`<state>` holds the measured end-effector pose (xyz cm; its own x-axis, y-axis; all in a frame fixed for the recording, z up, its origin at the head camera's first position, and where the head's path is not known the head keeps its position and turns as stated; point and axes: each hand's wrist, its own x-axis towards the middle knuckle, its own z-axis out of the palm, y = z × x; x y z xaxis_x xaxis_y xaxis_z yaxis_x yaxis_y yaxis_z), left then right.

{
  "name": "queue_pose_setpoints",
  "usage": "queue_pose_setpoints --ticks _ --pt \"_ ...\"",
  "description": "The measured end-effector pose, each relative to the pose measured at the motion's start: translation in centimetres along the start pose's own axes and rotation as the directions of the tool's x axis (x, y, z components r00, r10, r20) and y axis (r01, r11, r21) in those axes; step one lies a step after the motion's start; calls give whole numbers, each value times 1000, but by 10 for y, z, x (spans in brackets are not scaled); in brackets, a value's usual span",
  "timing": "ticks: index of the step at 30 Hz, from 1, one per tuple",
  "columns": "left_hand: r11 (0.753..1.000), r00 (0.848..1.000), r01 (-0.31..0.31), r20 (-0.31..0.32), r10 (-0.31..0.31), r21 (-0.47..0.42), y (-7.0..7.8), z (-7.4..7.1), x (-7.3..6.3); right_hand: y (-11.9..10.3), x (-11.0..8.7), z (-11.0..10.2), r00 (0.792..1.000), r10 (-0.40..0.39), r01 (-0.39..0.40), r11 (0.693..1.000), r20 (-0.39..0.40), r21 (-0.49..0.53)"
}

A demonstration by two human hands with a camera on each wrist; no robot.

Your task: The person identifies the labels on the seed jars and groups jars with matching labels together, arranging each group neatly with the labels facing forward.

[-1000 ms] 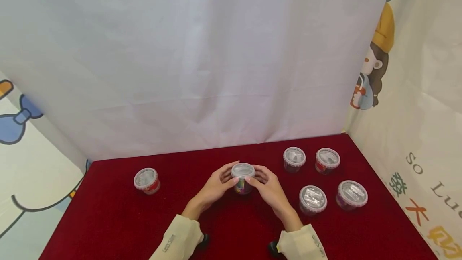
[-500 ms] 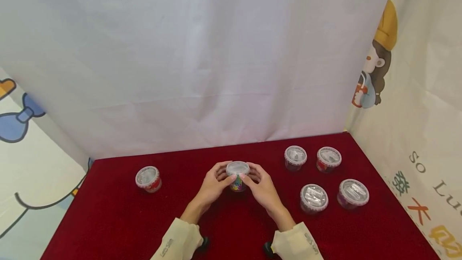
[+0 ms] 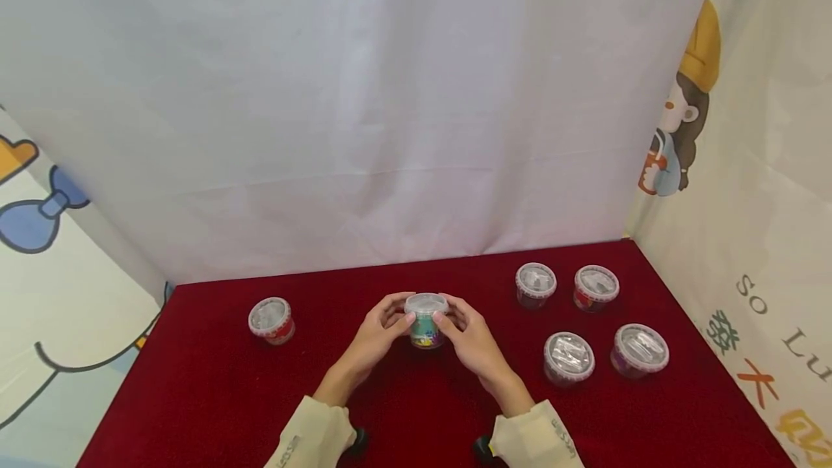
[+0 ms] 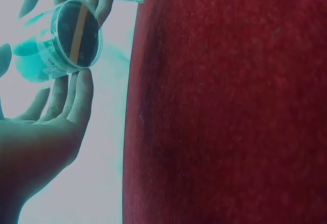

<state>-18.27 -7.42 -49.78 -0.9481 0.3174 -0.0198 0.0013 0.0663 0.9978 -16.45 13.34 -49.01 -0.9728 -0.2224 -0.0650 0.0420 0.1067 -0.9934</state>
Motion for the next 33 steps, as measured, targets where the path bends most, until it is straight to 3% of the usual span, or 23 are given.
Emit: queue_pose_setpoints --ticks 5,15,28,33 --pt "1000 1000 -2 -1 2 12 0 -3 -4 0 -1 3 1000 4 -4 1000 13 24" --pt "999 997 9 -71 -6 39 3 -3 -9 0 2 12 1000 27 -26 999 -5 33" --pt "999 999 41 0 -41 -8 7 -9 -16 0 2 8 995 8 -17 996 98 91" --pt "999 997 48 -58 -47 15 8 -8 -18 -1 1 13 998 3 -11 993 68 114"
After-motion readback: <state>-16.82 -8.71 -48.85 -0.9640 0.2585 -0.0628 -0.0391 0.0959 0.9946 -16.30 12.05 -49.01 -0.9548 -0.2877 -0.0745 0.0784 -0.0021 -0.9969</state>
